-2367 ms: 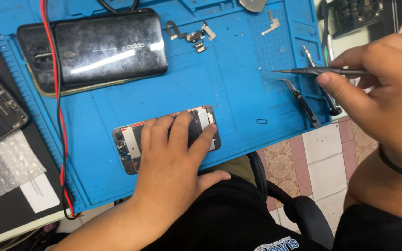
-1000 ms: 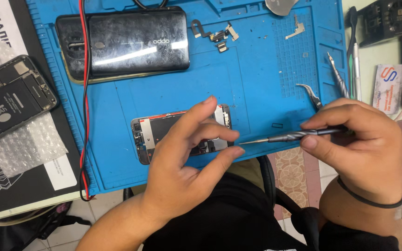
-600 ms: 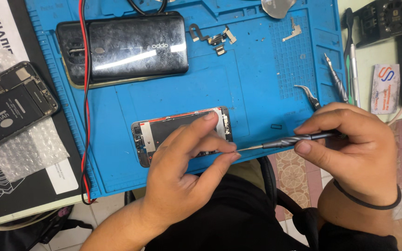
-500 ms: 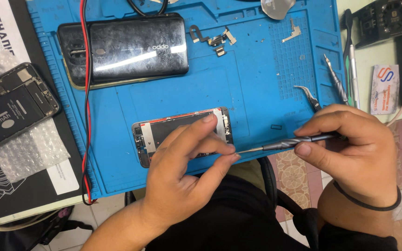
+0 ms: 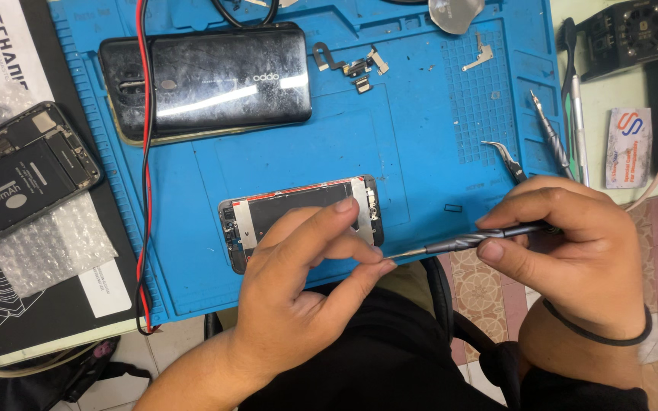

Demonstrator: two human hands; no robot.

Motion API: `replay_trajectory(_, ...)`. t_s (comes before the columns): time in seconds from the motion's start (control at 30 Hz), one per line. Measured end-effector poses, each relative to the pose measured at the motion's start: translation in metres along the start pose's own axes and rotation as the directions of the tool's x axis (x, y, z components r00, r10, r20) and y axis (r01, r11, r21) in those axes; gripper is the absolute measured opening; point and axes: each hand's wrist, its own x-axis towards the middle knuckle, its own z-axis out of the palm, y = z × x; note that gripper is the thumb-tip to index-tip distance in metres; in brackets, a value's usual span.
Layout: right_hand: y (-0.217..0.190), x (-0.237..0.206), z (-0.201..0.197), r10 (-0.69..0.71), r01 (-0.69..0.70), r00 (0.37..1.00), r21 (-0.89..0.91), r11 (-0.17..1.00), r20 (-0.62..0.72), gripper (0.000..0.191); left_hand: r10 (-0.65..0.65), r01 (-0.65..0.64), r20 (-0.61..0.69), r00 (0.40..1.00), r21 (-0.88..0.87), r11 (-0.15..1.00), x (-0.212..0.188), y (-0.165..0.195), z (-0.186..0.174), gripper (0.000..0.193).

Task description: The person reassembles a disassembled smartphone on a blue work mat. They place a black plastic frame onto the phone chassis, align and insert small screws using a screwdriver, and use tweezers to position internal components. The phone remains open on the mat throughout the clip.

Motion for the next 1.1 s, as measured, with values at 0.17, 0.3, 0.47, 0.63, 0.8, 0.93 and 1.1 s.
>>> replay_trajectory(0.17, 0.003, -0.001, 0.002, -0.020, 0.019, 1.000, 0.046, 0.999, 0.005, 0.026, -0.003, 0.003, -0.002, 1.000, 0.004, 1.000, -0.002, 0.001, -0.001, 0.071)
replay_trajectory(0.3, 0.008, -0.002, 0.002, -0.016, 0.016, 1.000, 0.040, 0.999, 0.009, 0.026, -0.002, 0.002, -0.003, 1.000, -0.010, 1.000, -0.002, 0.000, -0.001, 0.071)
replay_trajectory(0.47, 0.017, -0.001, 0.002, -0.034, 0.028, 0.998, 0.138, 0.990, 0.044, 0.025, -0.011, 0.011, 0.020, 1.000, -0.045, 0.999, -0.004, 0.000, -0.003, 0.073)
replay_trajectory(0.63, 0.023, 0.001, -0.001, -0.049, 0.030, 0.993, 0.165, 0.986, 0.110, 0.022, -0.025, 0.029, 0.041, 0.999, -0.100, 0.995, -0.008, -0.001, -0.002, 0.075)
replay_trajectory(0.8, 0.026, 0.002, -0.003, -0.013, -0.008, 0.988, 0.137, 0.991, 0.152, 0.019, -0.043, 0.051, 0.068, 0.997, -0.129, 0.990, -0.013, -0.003, -0.003, 0.077)
replay_trajectory(0.93, 0.027, 0.003, -0.001, -0.167, 0.147, 0.977, 0.149, 0.978, 0.134, 0.026, -0.058, 0.070, 0.082, 0.995, -0.141, 0.988, -0.016, -0.004, -0.003, 0.079)
replay_trajectory(1.1, 0.027, 0.000, 0.002, -0.175, 0.153, 0.976, 0.164, 0.974, 0.130, 0.027, -0.048, 0.053, 0.057, 0.997, -0.089, 0.995, -0.011, 0.002, -0.004, 0.084)
